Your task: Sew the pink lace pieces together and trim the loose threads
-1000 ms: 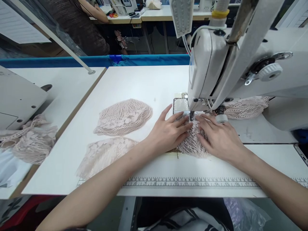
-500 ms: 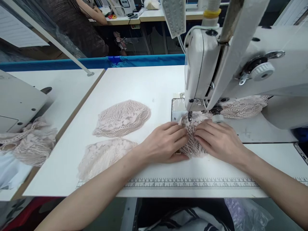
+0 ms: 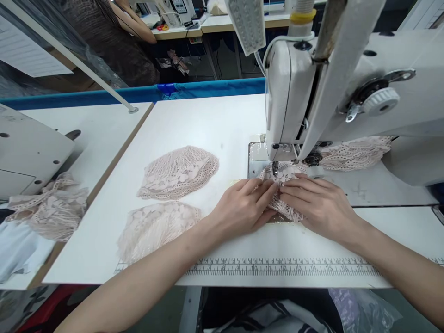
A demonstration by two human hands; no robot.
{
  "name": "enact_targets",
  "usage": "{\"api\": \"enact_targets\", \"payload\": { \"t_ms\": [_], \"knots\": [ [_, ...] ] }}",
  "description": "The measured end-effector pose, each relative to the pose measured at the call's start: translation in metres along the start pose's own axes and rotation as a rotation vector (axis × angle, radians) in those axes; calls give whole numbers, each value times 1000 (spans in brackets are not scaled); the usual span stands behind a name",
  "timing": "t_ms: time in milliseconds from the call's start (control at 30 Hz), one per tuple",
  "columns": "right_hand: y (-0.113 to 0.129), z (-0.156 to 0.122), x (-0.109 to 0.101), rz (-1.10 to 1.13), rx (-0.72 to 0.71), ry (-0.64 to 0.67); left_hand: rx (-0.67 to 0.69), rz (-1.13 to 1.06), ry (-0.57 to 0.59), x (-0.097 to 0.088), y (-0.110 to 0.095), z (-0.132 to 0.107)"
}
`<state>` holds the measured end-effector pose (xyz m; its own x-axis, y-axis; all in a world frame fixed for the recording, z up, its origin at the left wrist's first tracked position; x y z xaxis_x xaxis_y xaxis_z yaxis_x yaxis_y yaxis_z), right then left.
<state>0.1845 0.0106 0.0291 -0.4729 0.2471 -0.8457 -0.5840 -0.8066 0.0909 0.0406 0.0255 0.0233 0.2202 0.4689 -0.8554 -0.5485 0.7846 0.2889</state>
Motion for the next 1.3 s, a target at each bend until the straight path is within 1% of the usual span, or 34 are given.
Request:
{"api": "enact_targets", "payload": {
  "t_ms": [100, 267, 567, 800, 933, 1033, 1200, 1300],
  "knots": [
    [1, 0, -2, 31, -18, 6, 31, 74, -8, 0, -1, -1],
    [2, 2, -3, 39, -23, 5, 52, 47, -17, 3, -1, -3],
    [-1, 1, 1, 33, -11, -14, 35, 86, -6, 4, 1, 0],
    [-6, 4, 4, -14, -3, -25, -7, 79, 41, 9, 7, 1],
    [-6, 4, 5, -46, 0, -26, 12, 47, 9, 5, 3, 0],
    [-5, 3, 5, -56, 0, -19, 0, 39, -7, 3, 1, -1],
    [-6, 2, 7, -62, 13, -6, -11, 29, -18, 6, 4, 1],
    [-6, 2, 8, -79, 6, 1, -30, 31, -3, 8, 6, 2]
  ]
}}
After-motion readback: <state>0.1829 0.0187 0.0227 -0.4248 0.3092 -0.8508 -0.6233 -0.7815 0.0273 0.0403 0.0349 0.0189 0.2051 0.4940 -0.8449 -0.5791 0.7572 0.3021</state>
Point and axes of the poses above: each hand's wrist, its own z-axis towards the middle knuckle, its own x-axis out of the palm, y = z × x, the point moved 5 cm from there along z, towards the middle knuckle, and after that the axes turned 10 degrees about z, right-handed, at the moved point
